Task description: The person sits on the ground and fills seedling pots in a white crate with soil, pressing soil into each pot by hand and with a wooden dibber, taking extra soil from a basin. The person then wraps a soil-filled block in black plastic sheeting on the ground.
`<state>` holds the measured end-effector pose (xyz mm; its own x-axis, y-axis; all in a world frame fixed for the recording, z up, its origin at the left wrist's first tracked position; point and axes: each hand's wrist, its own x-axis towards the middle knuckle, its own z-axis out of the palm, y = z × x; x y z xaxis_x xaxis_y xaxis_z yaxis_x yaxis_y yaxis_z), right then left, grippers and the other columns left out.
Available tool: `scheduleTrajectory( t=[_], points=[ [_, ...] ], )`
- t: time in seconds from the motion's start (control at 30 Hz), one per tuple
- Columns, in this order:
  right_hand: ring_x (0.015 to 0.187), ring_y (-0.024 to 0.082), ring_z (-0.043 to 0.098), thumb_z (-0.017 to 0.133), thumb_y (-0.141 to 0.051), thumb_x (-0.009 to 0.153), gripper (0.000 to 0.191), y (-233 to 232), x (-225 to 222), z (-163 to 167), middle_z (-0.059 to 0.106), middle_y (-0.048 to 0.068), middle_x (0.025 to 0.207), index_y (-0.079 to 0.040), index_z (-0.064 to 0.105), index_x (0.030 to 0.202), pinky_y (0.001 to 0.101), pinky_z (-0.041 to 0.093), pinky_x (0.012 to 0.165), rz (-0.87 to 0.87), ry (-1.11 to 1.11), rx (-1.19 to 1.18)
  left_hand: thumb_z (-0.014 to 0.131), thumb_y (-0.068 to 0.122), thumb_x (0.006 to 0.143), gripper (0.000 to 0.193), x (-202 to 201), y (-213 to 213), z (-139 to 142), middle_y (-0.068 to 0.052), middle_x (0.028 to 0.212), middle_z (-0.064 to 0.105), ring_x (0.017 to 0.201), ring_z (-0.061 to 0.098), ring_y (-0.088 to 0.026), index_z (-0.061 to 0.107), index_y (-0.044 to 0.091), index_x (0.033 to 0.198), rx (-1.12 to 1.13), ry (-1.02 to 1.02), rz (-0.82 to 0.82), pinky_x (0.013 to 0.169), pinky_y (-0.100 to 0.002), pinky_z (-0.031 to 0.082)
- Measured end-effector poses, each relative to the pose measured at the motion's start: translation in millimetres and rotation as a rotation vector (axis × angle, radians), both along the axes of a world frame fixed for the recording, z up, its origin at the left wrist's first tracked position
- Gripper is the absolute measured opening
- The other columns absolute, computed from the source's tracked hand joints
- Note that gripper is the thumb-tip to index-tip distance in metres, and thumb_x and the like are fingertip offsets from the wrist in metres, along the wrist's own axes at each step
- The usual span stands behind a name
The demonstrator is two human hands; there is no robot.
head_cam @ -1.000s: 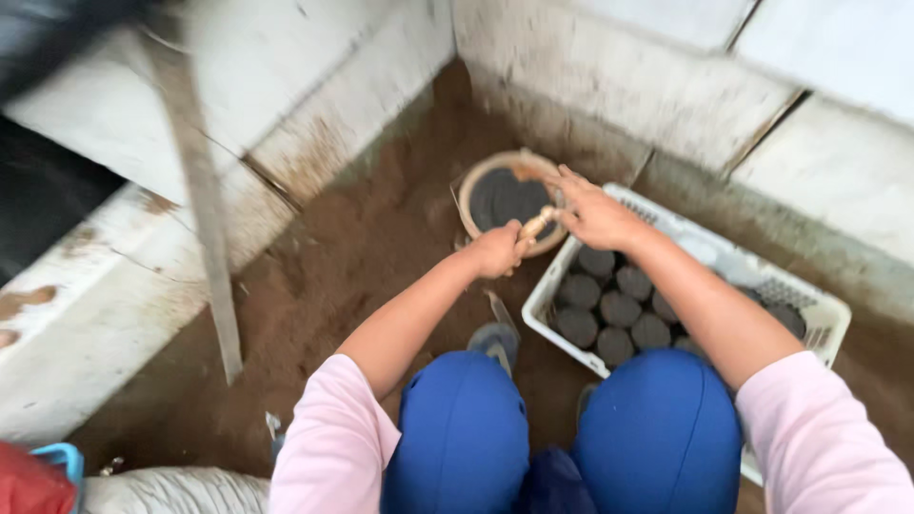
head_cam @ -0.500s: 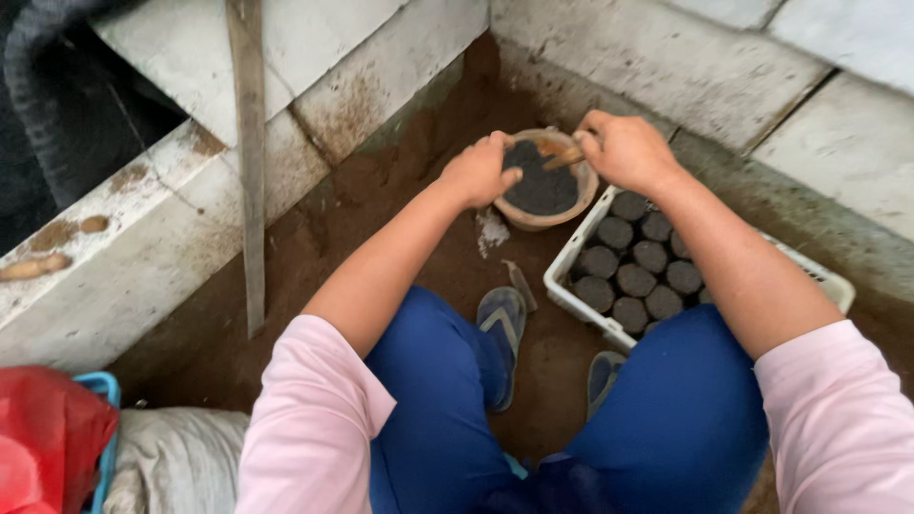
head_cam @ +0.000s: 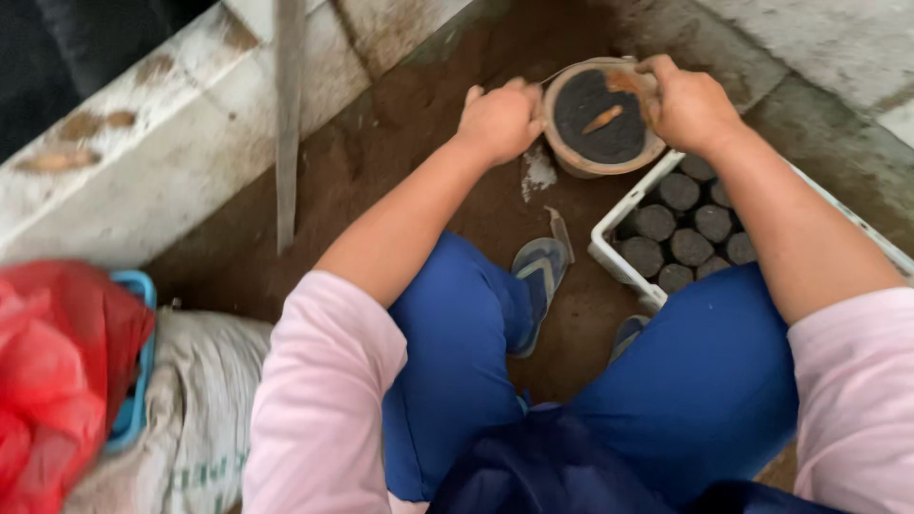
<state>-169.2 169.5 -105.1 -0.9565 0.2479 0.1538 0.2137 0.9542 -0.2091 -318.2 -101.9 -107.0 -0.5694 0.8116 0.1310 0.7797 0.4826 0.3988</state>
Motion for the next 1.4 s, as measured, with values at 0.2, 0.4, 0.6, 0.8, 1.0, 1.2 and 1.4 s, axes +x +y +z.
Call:
scheduleTrajectory(
  t=[0.2,0.4,0.6,0.8,1.0,1.2,1.4],
  points=[
    [0.106,0.042,0.066,0.068,-0.032,0.109,0.023,-36.8,-14.1,0.3,0.071,0.02,0.11,-0.011,0.074,0.115,0.0518,0.054,0.091,0.317,0.009,0.032,0.067,0.047,0.095,0.033,-16.3,-20.5,-16.8,-0.01,0.115,0.067,0.112,0.064,-0.033,0.072,0.017,0.106,-0.17,0.142,0.018,0.104,-0.07,0.03],
    [0.108,0.038,0.069,0.059,-0.037,0.119,0.029,-75.0,-26.6,13.5,0.075,0.018,0.113,-0.015,0.078,0.117,0.0515,0.054,0.098,0.128,-0.191,0.022,0.069,0.04,0.091,0.026,-22.4,-54.7,3.3,-0.01,0.11,0.067,0.102,0.066,-0.033,0.072,0.015,0.097,-0.085,0.188,0.15,0.101,-0.068,0.033],
    [0.107,0.041,0.066,0.072,-0.029,0.096,0.045,-103.8,-22.6,48.7,0.069,0.021,0.12,-0.012,0.067,0.137,0.0506,0.052,0.092,0.358,0.023,-0.071,0.072,0.03,0.083,0.022,-11.9,-100.0,29.1,-0.005,0.098,0.073,0.099,0.068,-0.03,0.072,0.016,0.099,0.338,0.313,0.244,0.095,-0.066,0.036],
    [0.113,0.041,0.065,0.069,-0.032,0.1,0.039,-105.8,-17.6,57.0,0.07,0.02,0.123,-0.016,0.071,0.136,0.051,0.051,0.097,0.376,0.054,0.086,0.068,0.036,0.095,0.018,8.7,-105.1,45.0,-0.005,0.097,0.072,0.1,0.067,-0.028,0.069,0.018,0.093,0.057,0.195,0.351,0.105,-0.062,0.035],
    [0.109,0.042,0.065,0.07,-0.041,0.093,0.039,-90.4,-31.5,45.7,0.07,0.019,0.119,-0.019,0.073,0.126,0.0544,0.051,0.089,0.214,-0.128,0.245,0.072,0.027,0.083,0.017,21.5,-117.8,69.6,-0.003,0.099,0.068,0.101,0.067,-0.028,0.067,0.017,0.097,0.273,0.252,0.269,0.096,-0.06,0.039],
    [0.104,0.043,0.068,0.07,-0.035,0.097,0.04,-93.7,-40.7,37.8,0.072,0.02,0.118,-0.019,0.071,0.134,0.0504,0.054,0.091,0.302,-0.136,0.036,0.074,0.032,0.088,0.017,38.4,-149.1,79.1,-0.005,0.098,0.069,0.101,0.067,-0.029,0.068,0.017,0.096,0.113,0.332,0.171,0.098,-0.061,0.037],
    [0.106,0.04,0.068,0.068,-0.032,0.098,0.037,-129.3,-53.8,39.9,0.073,0.019,0.117,-0.019,0.073,0.132,0.0494,0.053,0.091,0.368,-0.16,-0.03,0.072,0.033,0.089,0.019,56.9,-222.2,99.1,-0.008,0.101,0.071,0.103,0.066,-0.03,0.071,0.015,0.098,-0.114,0.299,0.193,0.094,-0.062,0.036]
  ],
)
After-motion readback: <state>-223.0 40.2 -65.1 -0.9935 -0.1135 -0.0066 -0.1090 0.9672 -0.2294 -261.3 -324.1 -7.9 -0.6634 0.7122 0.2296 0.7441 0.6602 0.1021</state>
